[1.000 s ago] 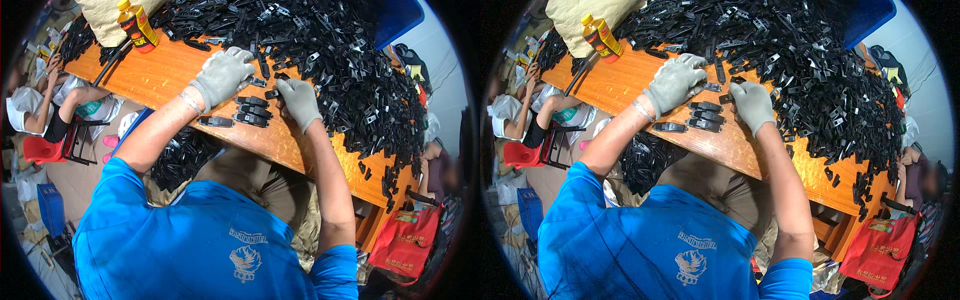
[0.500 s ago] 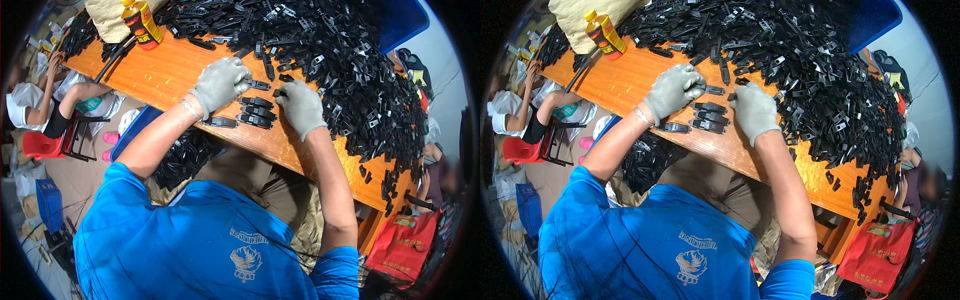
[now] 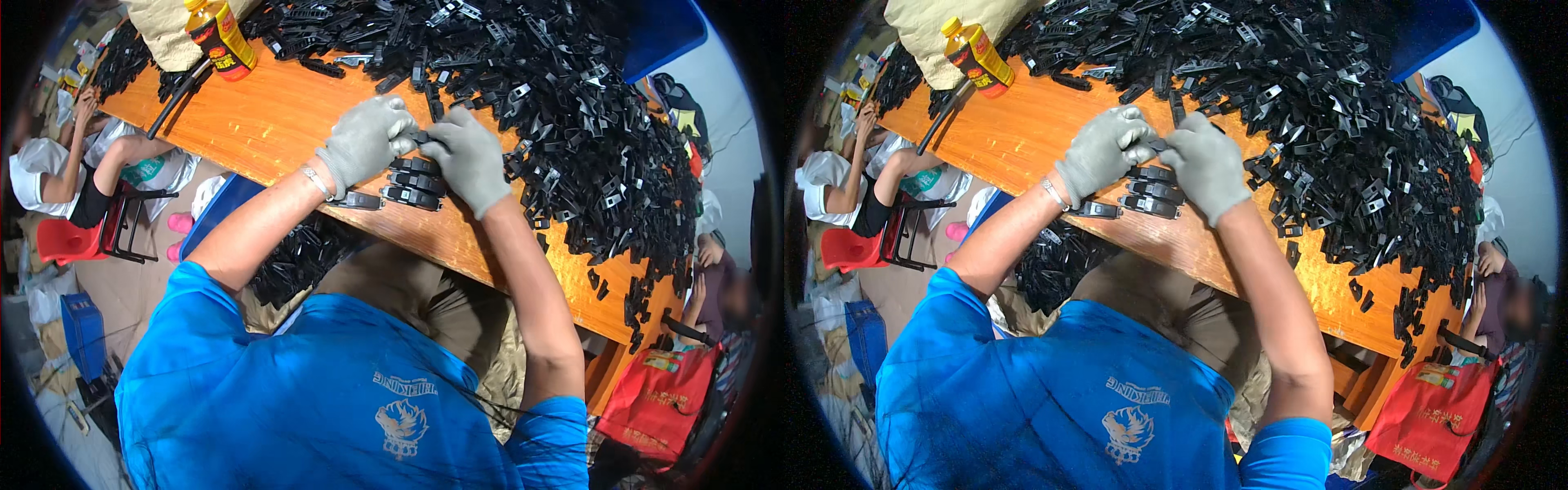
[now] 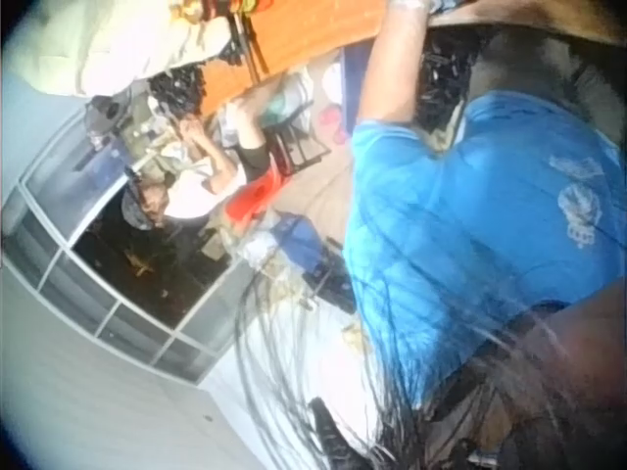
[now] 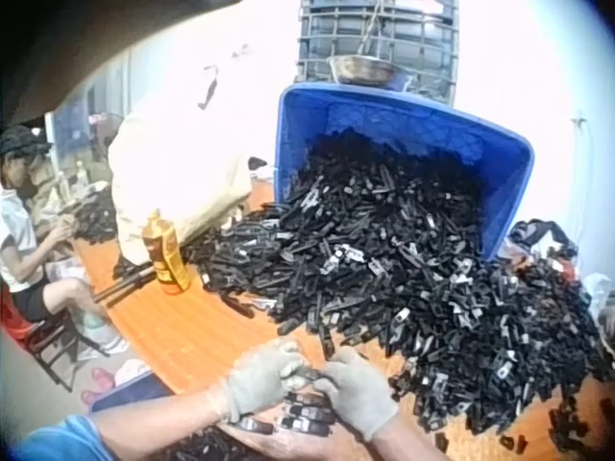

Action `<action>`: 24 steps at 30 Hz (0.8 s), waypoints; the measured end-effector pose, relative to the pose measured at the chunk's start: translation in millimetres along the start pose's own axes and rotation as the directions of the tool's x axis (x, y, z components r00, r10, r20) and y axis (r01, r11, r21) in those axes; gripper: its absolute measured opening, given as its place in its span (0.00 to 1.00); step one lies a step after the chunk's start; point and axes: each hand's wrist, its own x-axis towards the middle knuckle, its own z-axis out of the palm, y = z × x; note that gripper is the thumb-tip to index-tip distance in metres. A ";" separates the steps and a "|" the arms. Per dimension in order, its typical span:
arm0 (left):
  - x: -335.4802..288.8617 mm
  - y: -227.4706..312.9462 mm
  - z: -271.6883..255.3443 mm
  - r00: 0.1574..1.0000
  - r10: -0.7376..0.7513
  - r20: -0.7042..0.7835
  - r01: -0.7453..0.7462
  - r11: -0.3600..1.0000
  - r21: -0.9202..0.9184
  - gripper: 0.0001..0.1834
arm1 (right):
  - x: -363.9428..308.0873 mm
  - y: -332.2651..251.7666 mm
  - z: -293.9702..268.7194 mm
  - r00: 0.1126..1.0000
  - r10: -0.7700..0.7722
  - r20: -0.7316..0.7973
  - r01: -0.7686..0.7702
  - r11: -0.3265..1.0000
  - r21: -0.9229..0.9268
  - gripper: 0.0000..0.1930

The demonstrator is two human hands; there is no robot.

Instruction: The person assembles plastic components by picking up individual plastic pieces from a pile, fitting and snapping them together with gloved hands, and placing the assembled parts on the table.

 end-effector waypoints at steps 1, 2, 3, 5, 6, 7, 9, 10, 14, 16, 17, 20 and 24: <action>1.2 -2.0 1.7 1.000 0.002 0.006 -0.002 1.000 0.009 0.09 | 7.0 -3.6 -1.8 0.996 0.027 0.083 -0.020 0.997 -0.080 0.09; 2.5 -4.3 2.4 1.000 0.004 0.011 -0.005 1.000 0.019 0.09 | 9.6 -4.3 -5.3 0.997 0.028 0.076 -0.022 0.996 -0.085 0.09; 4.7 -2.1 -2.3 1.000 0.011 0.010 -0.012 1.000 0.021 0.09 | 10.3 -4.6 -7.2 0.993 0.033 0.113 -0.026 0.997 -0.070 0.10; 9.5 1.2 -13.8 0.971 -0.120 0.205 0.126 0.992 -0.016 0.09 | 10.2 -3.6 -14.3 0.986 0.036 0.162 -0.031 0.999 -0.032 0.11; 11.6 1.3 -21.1 0.972 -0.118 0.203 0.124 0.992 -0.014 0.09 | 6.7 1.3 -17.7 0.987 0.034 0.160 -0.029 0.999 -0.033 0.11; 15.4 -0.8 -29.2 0.934 -0.115 0.338 0.158 0.982 -0.101 0.09 | 2.3 8.3 -21.8 0.988 0.020 0.155 -0.030 0.998 0.060 0.11; 22.0 -2.0 -41.6 0.876 -0.105 0.471 0.216 0.958 -0.188 0.13 | -2.2 9.0 -34.5 0.991 0.114 0.064 -0.120 0.989 0.090 0.12; 22.0 -0.7 -37.1 0.876 -0.107 0.470 0.217 0.958 -0.188 0.13 | -2.6 19.0 -32.9 0.987 0.158 0.004 -0.158 0.987 -0.002 0.12; 45.4 22.9 -12.0 0.986 -0.111 0.127 0.094 0.987 0.129 0.17 | 7.6 8.6 -25.0 0.943 0.321 0.085 -0.289 0.919 -0.268 0.16; 60.7 35.2 -5.4 0.958 -0.210 0.197 0.170 0.965 0.200 0.12 | 9.0 16.6 -22.8 0.944 0.319 0.088 -0.285 0.919 -0.272 0.16; 61.5 36.2 -5.5 0.959 -0.204 0.195 0.165 0.966 0.199 0.12 | 7.6 21.9 -24.6 0.945 0.311 0.100 -0.272 0.919 -0.284 0.16; 49.4 25.9 -1.6 0.985 -0.138 0.105 0.115 0.972 0.206 0.09 | -2.2 26.2 -23.3 0.958 0.281 0.064 -0.270 0.953 -0.139 0.16; 29.1 7.0 -9.4 0.989 -0.058 0.137 0.043 0.993 0.111 0.08 | -10.3 2.9 -33.5 0.935 0.318 0.157 -0.342 0.925 0.167 0.14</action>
